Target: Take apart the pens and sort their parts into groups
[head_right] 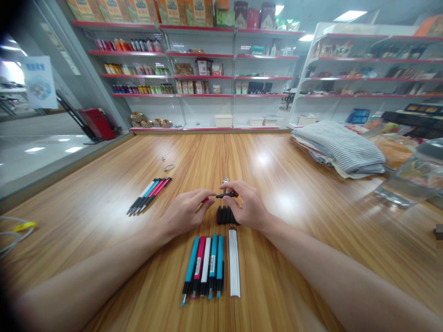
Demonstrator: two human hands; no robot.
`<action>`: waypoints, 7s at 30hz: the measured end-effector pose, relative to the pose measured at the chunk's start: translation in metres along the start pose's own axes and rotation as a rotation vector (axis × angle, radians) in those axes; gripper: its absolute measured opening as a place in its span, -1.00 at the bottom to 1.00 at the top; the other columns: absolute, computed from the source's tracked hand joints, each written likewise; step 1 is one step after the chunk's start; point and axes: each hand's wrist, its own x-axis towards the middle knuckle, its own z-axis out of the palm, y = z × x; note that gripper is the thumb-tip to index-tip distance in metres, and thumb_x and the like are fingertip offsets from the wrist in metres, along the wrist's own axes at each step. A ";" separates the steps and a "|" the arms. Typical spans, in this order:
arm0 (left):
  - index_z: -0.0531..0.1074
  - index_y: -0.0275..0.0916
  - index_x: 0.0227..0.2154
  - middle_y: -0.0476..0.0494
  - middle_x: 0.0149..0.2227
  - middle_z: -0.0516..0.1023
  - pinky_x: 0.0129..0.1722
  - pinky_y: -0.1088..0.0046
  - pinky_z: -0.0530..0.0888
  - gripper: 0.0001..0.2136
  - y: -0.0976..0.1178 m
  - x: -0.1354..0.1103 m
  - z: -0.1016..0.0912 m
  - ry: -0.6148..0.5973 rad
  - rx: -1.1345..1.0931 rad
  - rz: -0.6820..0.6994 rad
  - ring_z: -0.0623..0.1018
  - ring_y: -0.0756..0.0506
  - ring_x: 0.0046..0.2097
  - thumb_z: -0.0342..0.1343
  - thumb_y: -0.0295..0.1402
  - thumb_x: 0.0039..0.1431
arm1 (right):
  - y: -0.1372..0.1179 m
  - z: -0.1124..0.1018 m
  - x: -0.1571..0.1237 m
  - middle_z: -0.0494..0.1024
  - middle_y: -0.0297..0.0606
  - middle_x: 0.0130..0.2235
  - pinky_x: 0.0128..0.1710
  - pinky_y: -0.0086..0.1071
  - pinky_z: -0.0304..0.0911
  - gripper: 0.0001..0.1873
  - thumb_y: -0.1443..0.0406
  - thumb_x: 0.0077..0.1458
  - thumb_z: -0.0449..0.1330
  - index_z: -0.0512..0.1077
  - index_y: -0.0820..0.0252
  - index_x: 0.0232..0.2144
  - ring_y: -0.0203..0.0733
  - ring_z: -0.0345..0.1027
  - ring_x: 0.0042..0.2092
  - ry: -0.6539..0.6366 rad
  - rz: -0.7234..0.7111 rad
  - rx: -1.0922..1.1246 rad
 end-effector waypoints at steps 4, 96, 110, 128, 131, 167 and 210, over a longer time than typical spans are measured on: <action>0.38 -0.24 -0.42 -0.08 -0.44 0.46 -0.42 0.49 0.28 -0.70 -0.001 0.001 -0.001 -0.029 0.118 -0.011 0.45 -0.01 -0.40 -0.14 -0.20 0.30 | -0.001 -0.001 0.000 0.49 -0.20 -0.27 -0.22 -0.28 0.29 -0.81 0.34 0.11 0.11 0.43 0.13 -0.20 -0.17 0.35 -0.23 -0.044 -0.011 0.017; 0.34 -0.25 -0.61 -0.08 -0.57 0.45 -0.47 0.44 0.12 -0.56 -0.006 -0.001 0.001 -0.064 0.176 -0.092 0.39 -0.01 -0.49 -0.15 -0.09 0.26 | 0.018 -0.049 0.026 0.50 -0.23 -0.62 -0.69 -0.52 0.02 -0.72 0.18 -0.01 0.08 0.43 0.29 -0.54 -0.32 0.31 -0.64 -1.108 0.840 0.122; 0.35 -0.25 -0.63 -0.08 -0.59 0.43 -0.50 0.45 0.11 -0.55 -0.005 -0.001 0.000 -0.057 0.167 -0.090 0.38 -0.01 -0.52 -0.13 -0.10 0.26 | 0.027 -0.052 0.024 0.46 -0.34 -0.65 -0.62 -0.52 0.15 -0.76 0.23 -0.02 0.06 0.43 0.28 -0.52 -0.37 0.26 -0.66 -1.108 0.819 0.238; 0.39 -0.25 -0.53 -0.10 -0.51 0.47 -0.47 0.46 0.14 -0.57 -0.006 -0.001 0.004 -0.066 0.141 -0.047 0.40 -0.01 -0.46 -0.20 -0.12 0.31 | 0.013 -0.006 0.007 0.52 -0.21 -0.34 -0.25 -0.42 0.19 -0.67 0.10 0.17 0.05 0.53 0.15 -0.31 -0.24 0.35 -0.30 -0.288 0.104 -0.094; 0.35 -0.25 -0.56 -0.10 -0.52 0.46 -0.46 0.45 0.14 -0.56 -0.006 0.000 0.001 -0.066 0.146 -0.087 0.39 -0.01 -0.47 -0.20 -0.11 0.31 | 0.024 -0.011 0.007 0.51 -0.20 -0.37 -0.26 -0.40 0.18 -0.62 0.08 0.19 0.01 0.53 0.17 -0.33 -0.23 0.33 -0.33 -0.221 0.208 -0.210; 0.30 -0.26 -0.61 -0.08 -0.56 0.43 -0.48 0.45 0.10 -0.53 -0.010 0.000 0.001 -0.098 0.172 -0.158 0.37 -0.01 -0.50 -0.20 -0.07 0.29 | 0.047 -0.006 0.009 0.53 -0.27 -0.35 -0.27 -0.41 0.16 -0.73 0.24 0.15 0.05 0.55 0.08 -0.23 -0.24 0.35 -0.28 -0.222 0.287 -0.515; 0.29 -0.25 -0.55 -0.01 -0.56 0.32 -0.49 0.48 0.14 -0.69 -0.004 -0.005 -0.004 0.041 0.028 0.087 0.25 0.05 -0.53 -0.14 -0.30 0.29 | -0.011 -0.056 0.038 0.54 -0.25 -0.43 -0.31 -0.38 0.07 -0.73 0.22 0.18 0.04 0.52 0.14 -0.28 -0.25 0.33 -0.38 -0.454 0.005 -0.513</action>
